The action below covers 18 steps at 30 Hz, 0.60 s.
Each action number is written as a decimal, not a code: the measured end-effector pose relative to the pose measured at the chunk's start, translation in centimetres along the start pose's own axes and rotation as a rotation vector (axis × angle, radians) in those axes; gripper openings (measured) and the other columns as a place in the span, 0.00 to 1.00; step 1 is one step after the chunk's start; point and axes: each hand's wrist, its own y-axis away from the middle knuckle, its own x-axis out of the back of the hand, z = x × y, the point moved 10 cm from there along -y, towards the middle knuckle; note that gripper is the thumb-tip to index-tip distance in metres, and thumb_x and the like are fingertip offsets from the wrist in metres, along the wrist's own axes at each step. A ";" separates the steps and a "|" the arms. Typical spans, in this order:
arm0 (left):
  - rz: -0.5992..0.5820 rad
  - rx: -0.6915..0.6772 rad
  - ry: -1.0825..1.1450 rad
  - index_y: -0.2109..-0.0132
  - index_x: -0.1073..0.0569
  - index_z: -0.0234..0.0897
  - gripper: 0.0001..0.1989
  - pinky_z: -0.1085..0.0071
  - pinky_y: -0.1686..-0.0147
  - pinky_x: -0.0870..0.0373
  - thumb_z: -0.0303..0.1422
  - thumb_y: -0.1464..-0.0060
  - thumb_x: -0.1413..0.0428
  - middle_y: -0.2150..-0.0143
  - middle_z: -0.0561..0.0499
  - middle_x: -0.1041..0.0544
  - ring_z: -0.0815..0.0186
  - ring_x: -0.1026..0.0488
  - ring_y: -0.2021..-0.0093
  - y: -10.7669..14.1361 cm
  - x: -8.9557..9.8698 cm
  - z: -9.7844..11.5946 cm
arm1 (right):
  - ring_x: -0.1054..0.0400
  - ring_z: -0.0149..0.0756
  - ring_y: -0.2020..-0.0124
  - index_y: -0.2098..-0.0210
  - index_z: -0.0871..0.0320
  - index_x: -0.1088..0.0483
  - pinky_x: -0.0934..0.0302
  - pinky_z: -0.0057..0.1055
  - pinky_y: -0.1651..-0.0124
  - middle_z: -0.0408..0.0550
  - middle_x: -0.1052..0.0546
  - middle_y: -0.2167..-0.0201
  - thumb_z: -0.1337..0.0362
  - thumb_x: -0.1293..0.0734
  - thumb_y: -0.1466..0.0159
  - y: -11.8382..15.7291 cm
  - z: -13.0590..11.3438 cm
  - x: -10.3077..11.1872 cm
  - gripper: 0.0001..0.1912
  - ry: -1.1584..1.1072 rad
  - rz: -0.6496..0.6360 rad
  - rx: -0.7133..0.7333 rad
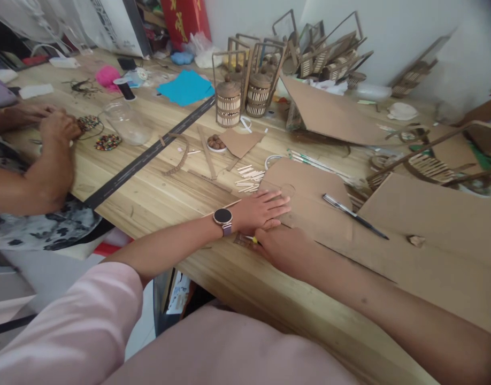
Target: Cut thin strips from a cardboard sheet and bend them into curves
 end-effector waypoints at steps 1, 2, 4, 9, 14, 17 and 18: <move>0.001 -0.002 -0.006 0.32 0.39 0.36 0.26 0.59 0.33 0.55 0.43 0.30 0.58 0.29 0.46 0.41 0.56 0.49 0.28 0.0 -0.1 0.0 | 0.24 0.42 0.65 0.58 0.62 0.26 0.40 0.29 0.70 0.59 0.20 0.65 0.61 0.42 0.30 -0.3 -0.3 -0.1 0.16 0.004 -0.006 0.010; 0.001 -0.004 -0.012 0.32 0.39 0.36 0.26 0.59 0.33 0.54 0.43 0.30 0.58 0.29 0.46 0.41 0.56 0.49 0.28 -0.1 -0.3 -0.1 | 0.24 0.44 0.64 0.58 0.62 0.26 0.39 0.30 0.69 0.59 0.20 0.65 0.60 0.42 0.30 -0.6 -0.6 -0.3 0.16 0.008 -0.018 0.021; 0.003 -0.002 -0.023 0.32 0.39 0.37 0.26 0.58 0.33 0.53 0.44 0.30 0.58 0.29 0.45 0.41 0.55 0.49 0.28 -0.2 -0.5 -0.2 | 0.24 0.47 0.62 0.58 0.62 0.26 0.38 0.32 0.67 0.60 0.20 0.65 0.61 0.42 0.30 -1.1 -1.2 -0.4 0.15 0.020 -0.037 0.038; 0.006 -0.010 -0.030 0.32 0.39 0.37 0.26 0.58 0.33 0.53 0.44 0.30 0.59 0.29 0.45 0.42 0.56 0.49 0.28 -0.2 -0.6 -0.2 | 0.25 0.51 0.59 0.57 0.64 0.26 0.36 0.36 0.64 0.64 0.21 0.65 0.62 0.43 0.31 -1.4 -1.7 -0.2 0.16 0.049 -0.081 0.041; -0.020 -0.008 -0.014 0.32 0.40 0.37 0.26 0.58 0.33 0.54 0.43 0.30 0.58 0.29 0.45 0.42 0.56 0.49 0.28 -0.2 -0.6 -0.2 | 0.24 0.54 0.58 0.55 0.65 0.27 0.35 0.40 0.62 0.68 0.20 0.61 0.68 0.43 0.32 -1.7 -2.2 0.0 0.15 0.054 -0.111 0.027; -0.029 -0.008 -0.006 0.31 0.40 0.36 0.26 0.58 0.33 0.54 0.43 0.30 0.58 0.29 0.45 0.42 0.55 0.50 0.28 -0.2 -0.5 -0.2 | 0.24 0.52 0.58 0.55 0.65 0.26 0.35 0.38 0.62 0.67 0.20 0.62 0.72 0.42 0.34 -1.7 -2.1 -0.4 0.14 0.044 -0.122 0.023; -0.026 -0.006 -0.004 0.31 0.40 0.36 0.26 0.58 0.33 0.55 0.43 0.30 0.58 0.29 0.45 0.42 0.56 0.50 0.28 -0.1 -0.5 -0.1 | 0.24 0.50 0.59 0.56 0.65 0.26 0.35 0.37 0.62 0.65 0.20 0.62 0.72 0.41 0.35 -1.5 -2.0 -0.5 0.13 0.036 -0.123 0.027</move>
